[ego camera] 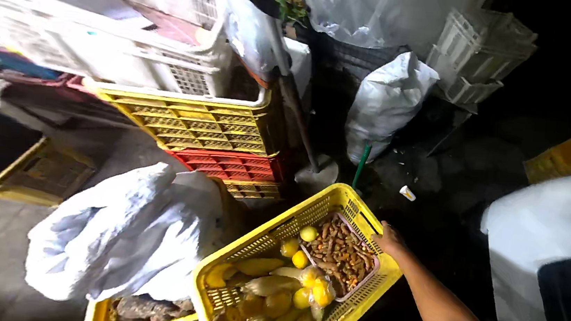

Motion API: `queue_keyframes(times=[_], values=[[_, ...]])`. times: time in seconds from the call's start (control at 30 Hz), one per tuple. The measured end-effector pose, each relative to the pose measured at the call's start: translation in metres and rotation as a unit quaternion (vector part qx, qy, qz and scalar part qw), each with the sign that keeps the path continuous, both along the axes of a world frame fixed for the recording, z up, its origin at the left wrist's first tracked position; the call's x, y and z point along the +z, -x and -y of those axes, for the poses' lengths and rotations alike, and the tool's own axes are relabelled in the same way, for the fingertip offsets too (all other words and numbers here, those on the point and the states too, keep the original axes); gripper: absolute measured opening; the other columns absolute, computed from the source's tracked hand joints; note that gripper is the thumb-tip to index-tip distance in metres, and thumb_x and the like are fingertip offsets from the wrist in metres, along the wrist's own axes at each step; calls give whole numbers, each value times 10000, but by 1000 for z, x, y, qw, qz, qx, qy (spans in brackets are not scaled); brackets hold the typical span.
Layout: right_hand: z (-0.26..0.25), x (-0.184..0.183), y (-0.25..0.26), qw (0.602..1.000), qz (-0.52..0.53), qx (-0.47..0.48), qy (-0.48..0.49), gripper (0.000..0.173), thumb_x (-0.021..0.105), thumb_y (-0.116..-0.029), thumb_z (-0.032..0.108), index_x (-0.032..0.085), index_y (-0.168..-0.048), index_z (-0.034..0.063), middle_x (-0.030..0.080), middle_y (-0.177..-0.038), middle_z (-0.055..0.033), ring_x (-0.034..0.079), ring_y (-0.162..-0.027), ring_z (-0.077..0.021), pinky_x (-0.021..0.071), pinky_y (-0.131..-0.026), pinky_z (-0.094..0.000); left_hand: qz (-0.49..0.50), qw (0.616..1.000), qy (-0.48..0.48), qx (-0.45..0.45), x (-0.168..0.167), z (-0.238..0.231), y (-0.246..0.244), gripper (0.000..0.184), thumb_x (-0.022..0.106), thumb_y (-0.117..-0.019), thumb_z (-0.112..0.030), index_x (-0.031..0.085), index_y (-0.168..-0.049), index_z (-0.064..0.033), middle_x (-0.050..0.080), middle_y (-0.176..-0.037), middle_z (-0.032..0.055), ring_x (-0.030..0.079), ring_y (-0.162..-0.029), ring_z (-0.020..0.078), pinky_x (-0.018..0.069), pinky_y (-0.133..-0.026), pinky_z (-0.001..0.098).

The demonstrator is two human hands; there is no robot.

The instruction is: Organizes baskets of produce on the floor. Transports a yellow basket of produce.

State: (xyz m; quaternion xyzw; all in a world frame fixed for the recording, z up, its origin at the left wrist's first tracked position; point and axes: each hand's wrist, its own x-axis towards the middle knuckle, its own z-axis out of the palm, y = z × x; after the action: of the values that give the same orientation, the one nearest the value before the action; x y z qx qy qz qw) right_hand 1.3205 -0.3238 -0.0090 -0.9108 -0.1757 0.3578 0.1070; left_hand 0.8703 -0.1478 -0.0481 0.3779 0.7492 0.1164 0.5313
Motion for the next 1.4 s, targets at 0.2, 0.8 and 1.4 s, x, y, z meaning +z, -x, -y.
queue_keyframes(times=[0.2, 0.8, 1.4], values=[[-10, -26, -16, 999, -20, -29, 5, 536, 667, -988, 364, 589, -1383, 9, 630, -1334, -250, 590, -1280, -395, 449, -1084, -592, 123, 989, 19, 74, 5, 12, 3, 245, 540, -1052, -272, 560, -922, -65, 469, -551, -5, 452, -406, 101, 439, -395, 268], [13, -32, -3, 958, -20, 284, -48, 479, 713, -969, 206, 588, -1372, -21, 606, -1324, -315, 556, -1283, -469, 415, -1077, -655, 87, 914, 31, 395, 22, 328, 23, 118, 593, -965, -174, 571, -957, -58, 476, -608, 16, 441, -443, 118, 411, -412, 278], [224, -44, 48, 981, -47, 186, 15, 554, 679, -991, 356, 577, -1390, -14, 625, -1330, -263, 589, -1262, -414, 436, -1086, -599, 97, 905, 11, 413, -59, 479, 88, 142, 585, -986, -142, 542, -870, -72, 474, -531, -20, 469, -418, 99, 446, -424, 262]])
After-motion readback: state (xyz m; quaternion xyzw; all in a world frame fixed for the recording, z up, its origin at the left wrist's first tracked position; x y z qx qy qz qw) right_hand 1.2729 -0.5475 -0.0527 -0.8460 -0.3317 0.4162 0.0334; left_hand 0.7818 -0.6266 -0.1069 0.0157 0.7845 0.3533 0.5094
